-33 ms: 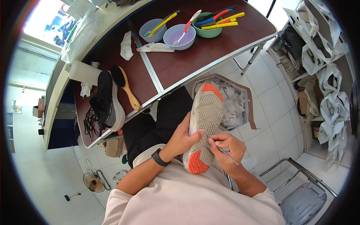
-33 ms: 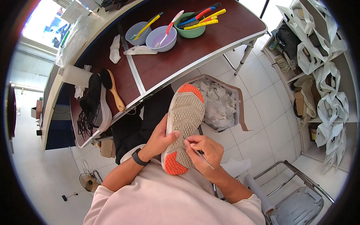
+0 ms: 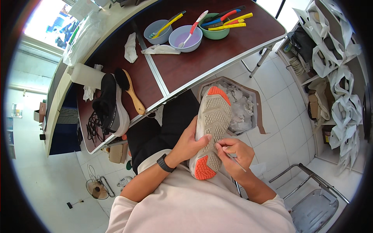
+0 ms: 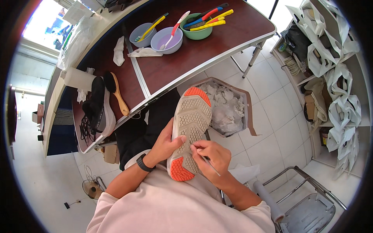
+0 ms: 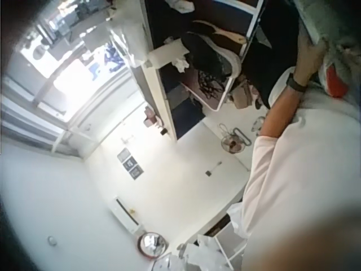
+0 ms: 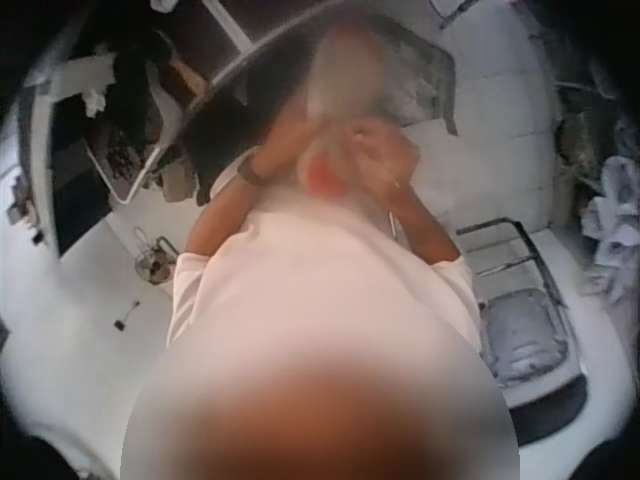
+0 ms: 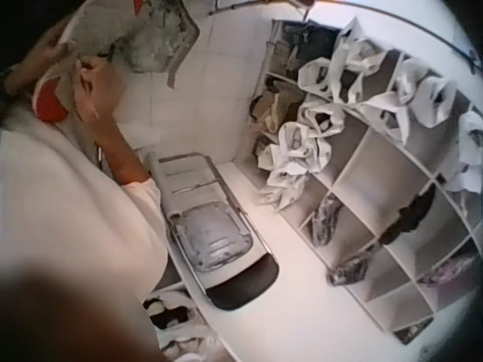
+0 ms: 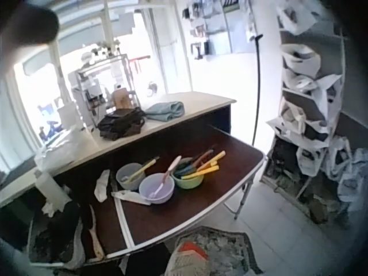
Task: Cleaning and repairing the sole of a sneaker using a small picking tool.
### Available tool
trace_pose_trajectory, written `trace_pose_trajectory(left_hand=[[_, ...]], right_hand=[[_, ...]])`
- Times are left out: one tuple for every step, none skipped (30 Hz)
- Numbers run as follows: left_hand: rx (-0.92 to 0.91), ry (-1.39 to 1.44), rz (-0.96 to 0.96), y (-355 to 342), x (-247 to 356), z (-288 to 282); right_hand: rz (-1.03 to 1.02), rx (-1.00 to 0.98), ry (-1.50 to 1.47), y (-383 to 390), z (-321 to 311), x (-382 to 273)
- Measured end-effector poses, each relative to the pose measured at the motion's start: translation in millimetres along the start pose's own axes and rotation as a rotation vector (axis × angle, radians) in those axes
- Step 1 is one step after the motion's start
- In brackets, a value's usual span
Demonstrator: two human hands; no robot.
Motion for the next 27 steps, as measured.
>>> trace_pose_trajectory(left_hand=[[-0.001,0.000,0.001,0,0,0],[0.003,-0.005,0.002,-1,-1,0],[0.008,-0.010,0.002,-1,-1,0],[0.008,-0.012,0.003,-1,-1,-1],[0.009,0.002,0.016,-1,-1,-1],[0.010,0.016,0.029,-2,-1,-1],[0.011,0.017,0.027,-1,-2,-2],[0.008,0.039,0.021,-1,-5,-3],[0.005,0.062,0.016,-1,-7,-4],[0.005,0.063,0.015,-2,-6,-4],[0.000,0.052,0.006,-2,-6,-4],[-0.005,0.040,-0.003,-2,-6,-3],[-0.004,0.040,-0.003,-3,-6,-3],[-0.007,0.039,0.006,-4,-6,-3],[-0.011,0.037,0.014,-4,-6,-3],[-0.011,0.037,0.013,-4,-6,-3],[-0.004,0.042,0.008,-3,-6,-3],[0.002,0.047,0.002,-2,-7,-4],[0.001,0.046,0.002,-3,-7,-4],[-0.003,0.044,-0.005,-3,-8,-5],[-0.006,0.042,-0.012,-3,-9,-5],[-0.007,0.040,-0.010,-3,-9,-5],[-0.004,0.049,-0.005,-3,-10,-5],[0.000,0.057,0.000,-3,-10,-6],[0.000,0.058,0.000,-3,-10,-6],[-0.014,0.049,-0.002,-3,-10,-5],[-0.028,0.040,-0.003,-2,-10,-5]], right_hand=[[-0.074,-0.010,0.087,-1,0,-3],[-0.075,-0.010,0.088,-2,0,-2],[-0.101,-0.017,0.159,-2,-1,-2],[-0.127,-0.023,0.230,-2,-1,-2],[-0.129,-0.022,0.229,-2,-3,1],[-0.143,-0.013,0.201,-2,-4,3],[-0.154,-0.004,0.174,0,-6,4],[-0.152,-0.005,0.173,1,-6,3],[-0.173,-0.033,0.132,1,-6,1],[-0.196,-0.060,0.090,1,-5,0],[-0.195,-0.060,0.090,2,-5,0],[-0.171,-0.061,0.077,2,-5,2],[-0.149,-0.062,0.064,2,-6,4],[-0.149,-0.062,0.064,1,-6,4],[-0.156,-0.072,0.055,1,-6,5],[-0.160,-0.082,0.045,1,-7,5],[-0.159,-0.081,0.045,1,-9,4],[-0.156,-0.136,0.041,-1,-10,4],[-0.153,-0.191,0.038,-2,-9,4],[-0.153,-0.189,0.038,-3,-9,4],[-0.140,-0.188,0.031,-3,-9,4],[-0.129,-0.187,0.024,-4,-8,4],[-0.130,-0.186,0.024,-4,-7,4],[-0.098,-0.178,0.011,-4,-7,5],[-0.064,-0.171,-0.004,-3,-6,6],[-0.063,-0.171,-0.004,-3,-5,5],[-0.047,-0.154,-0.014,-4,-5,5]])
Point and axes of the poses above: each hand's wrist, its own y-axis away from the middle knuckle, its own z-axis out of the palm, x = y × z, the point moved 4 cm from there along -y, towards the middle knuckle, and after that the axes turned 9 degrees about -x, right-handed, at the moved point
